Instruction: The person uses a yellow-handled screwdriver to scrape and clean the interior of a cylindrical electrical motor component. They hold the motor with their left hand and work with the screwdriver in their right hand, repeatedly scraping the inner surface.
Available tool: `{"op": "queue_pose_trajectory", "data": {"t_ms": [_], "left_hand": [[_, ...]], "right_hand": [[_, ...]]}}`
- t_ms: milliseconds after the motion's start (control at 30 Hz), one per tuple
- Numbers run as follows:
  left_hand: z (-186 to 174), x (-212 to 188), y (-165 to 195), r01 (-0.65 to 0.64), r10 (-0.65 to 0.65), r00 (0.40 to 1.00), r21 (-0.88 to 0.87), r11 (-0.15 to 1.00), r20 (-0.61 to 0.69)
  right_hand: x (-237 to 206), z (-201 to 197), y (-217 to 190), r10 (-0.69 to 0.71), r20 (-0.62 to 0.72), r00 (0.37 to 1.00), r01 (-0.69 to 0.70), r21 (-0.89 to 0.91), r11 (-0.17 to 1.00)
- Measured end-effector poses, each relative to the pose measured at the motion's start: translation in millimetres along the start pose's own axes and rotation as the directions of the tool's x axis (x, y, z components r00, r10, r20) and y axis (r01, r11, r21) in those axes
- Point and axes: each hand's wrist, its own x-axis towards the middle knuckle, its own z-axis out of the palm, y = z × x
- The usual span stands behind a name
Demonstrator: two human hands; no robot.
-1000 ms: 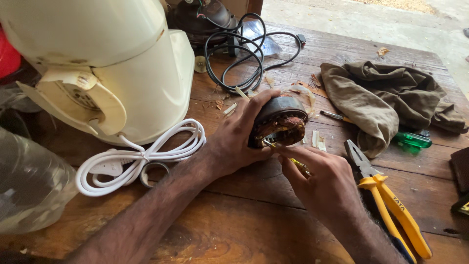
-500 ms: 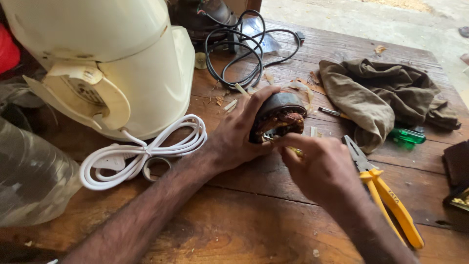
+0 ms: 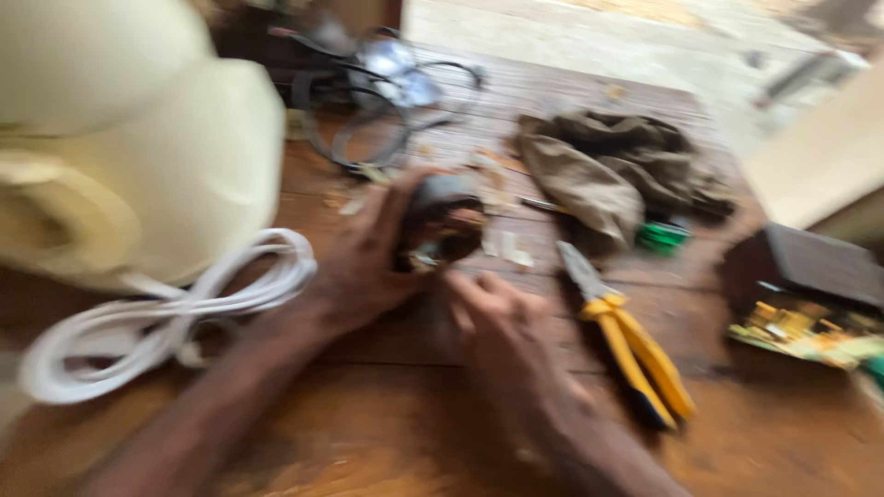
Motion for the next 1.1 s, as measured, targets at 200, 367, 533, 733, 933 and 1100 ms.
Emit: {"op": "queue_pose_trajectory", "data": {"t_ms": [200, 367, 533, 733, 933, 1100], "left_hand": [[9.4, 2.0, 19.2, -0.008, 0.008, 0.999, -0.012, 1.0, 0.032], [20.7, 7.1, 18.5, -0.05, 0.05, 0.998, 0.003, 0.999, 0.039], [34.7, 3.8, 8.9, -0.031, 0.034, 0.998, -0.046, 0.998, 0.051], [41.3, 1.8, 11.2, 0.066, -0.066, 0.997, -0.023, 0.998, 0.031], [28.4, 0.2, 3.5, 0.052, -0.05, 0.998, -0.039, 0.998, 0.048], [22.4, -1.3, 0.3, 0.077, -0.074, 0.995, -0.051, 0.996, 0.061]], "right_hand": [[0.5, -28.6, 8.2, -0.061, -0.032, 0.998, 0.065, 0.145, 0.987], [7.6, -33.2, 17.5, -0.096, -0.019, 0.995, 0.097, 0.081, 0.992], [-7.8, -12.6, 32.3, -0.043, 0.055, 0.998, 0.046, -0.044, 0.998], [-16.5, -4.0, 33.1, -0.017, 0.055, 0.998, 0.022, -0.089, 0.996], [-12.5, 4.1, 22.5, -0.046, 0.012, 0.999, 0.047, -0.111, 0.993], [-13.0, 10.3, 18.7, -0.069, -0.015, 0.997, 0.067, -0.13, 0.989]]}}
